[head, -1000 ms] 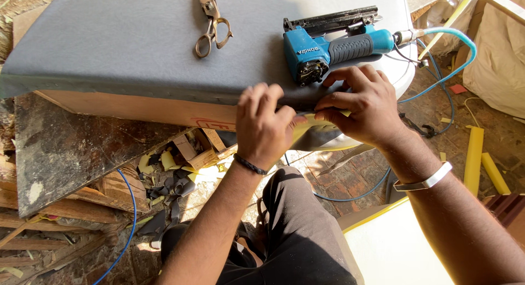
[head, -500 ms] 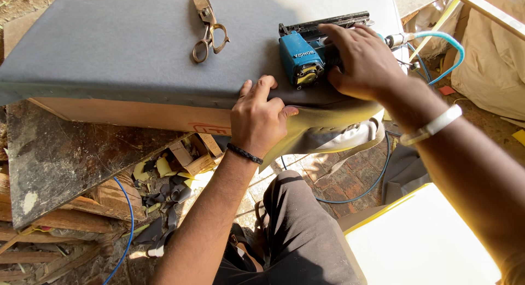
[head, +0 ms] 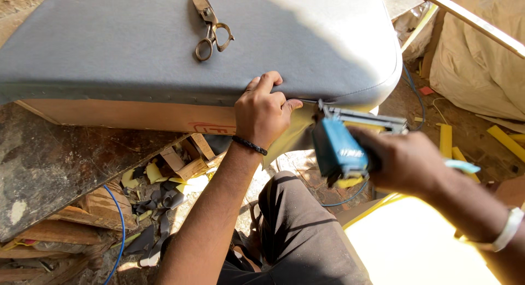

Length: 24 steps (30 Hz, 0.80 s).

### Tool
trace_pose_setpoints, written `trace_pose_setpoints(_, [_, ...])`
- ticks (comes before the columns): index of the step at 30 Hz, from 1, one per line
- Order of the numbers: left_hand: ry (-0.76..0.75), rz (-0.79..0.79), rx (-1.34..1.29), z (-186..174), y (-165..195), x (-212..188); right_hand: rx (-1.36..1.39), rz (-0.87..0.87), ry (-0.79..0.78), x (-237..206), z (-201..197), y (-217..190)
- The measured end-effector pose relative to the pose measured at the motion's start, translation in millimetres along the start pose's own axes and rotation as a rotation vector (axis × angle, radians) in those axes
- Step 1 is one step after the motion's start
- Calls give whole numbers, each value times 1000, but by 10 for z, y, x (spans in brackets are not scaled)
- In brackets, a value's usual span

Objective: The person staples gray fabric onto a chair seat using a pneumatic staple gun, trims excess fabric with scissors, and smooths the material. They work around the edges and corners, flipping the seat to access different sides.

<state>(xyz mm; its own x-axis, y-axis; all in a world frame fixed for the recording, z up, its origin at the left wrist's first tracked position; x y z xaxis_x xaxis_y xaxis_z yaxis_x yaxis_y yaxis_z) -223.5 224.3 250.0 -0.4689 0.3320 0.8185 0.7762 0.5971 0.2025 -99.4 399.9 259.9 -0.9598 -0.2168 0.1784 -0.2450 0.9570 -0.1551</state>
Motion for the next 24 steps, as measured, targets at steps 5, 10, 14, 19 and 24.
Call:
trace_pose_setpoints(5, [-13, 15, 24, -5, 8, -9, 21, 162, -52, -116, 509, 11])
trace_pose_setpoints(10, [-26, 4, 31, 6, 9, 1, -47, 141, 27, -56, 534, -23])
trace_pose_setpoints(14, [-32, 1, 36, 25, -4, -6, -63, 161, 24, -13, 561, -29])
trace_pose_setpoints(19, [-61, -21, 21, 25, -6, -4, -20, 127, 23, -27, 519, -51])
trace_pose_setpoints(24, [-29, -7, 43, 8, 31, -12, -59, 244, -121, -41, 582, 48])
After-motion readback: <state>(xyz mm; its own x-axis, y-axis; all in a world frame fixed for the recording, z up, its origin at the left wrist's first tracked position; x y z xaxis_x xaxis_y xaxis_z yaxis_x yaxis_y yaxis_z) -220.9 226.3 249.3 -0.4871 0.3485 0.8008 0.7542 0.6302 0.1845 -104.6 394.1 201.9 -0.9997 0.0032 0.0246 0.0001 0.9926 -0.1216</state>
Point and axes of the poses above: each hand's wrist, its own x-axis towards the middle knuckle, its own z-axis out of the palm, y = z × x, the point moved 7 cm from there along x, towards the middle knuckle, and after that the axes turned 5 degrees about x, right-handed, at the moved point
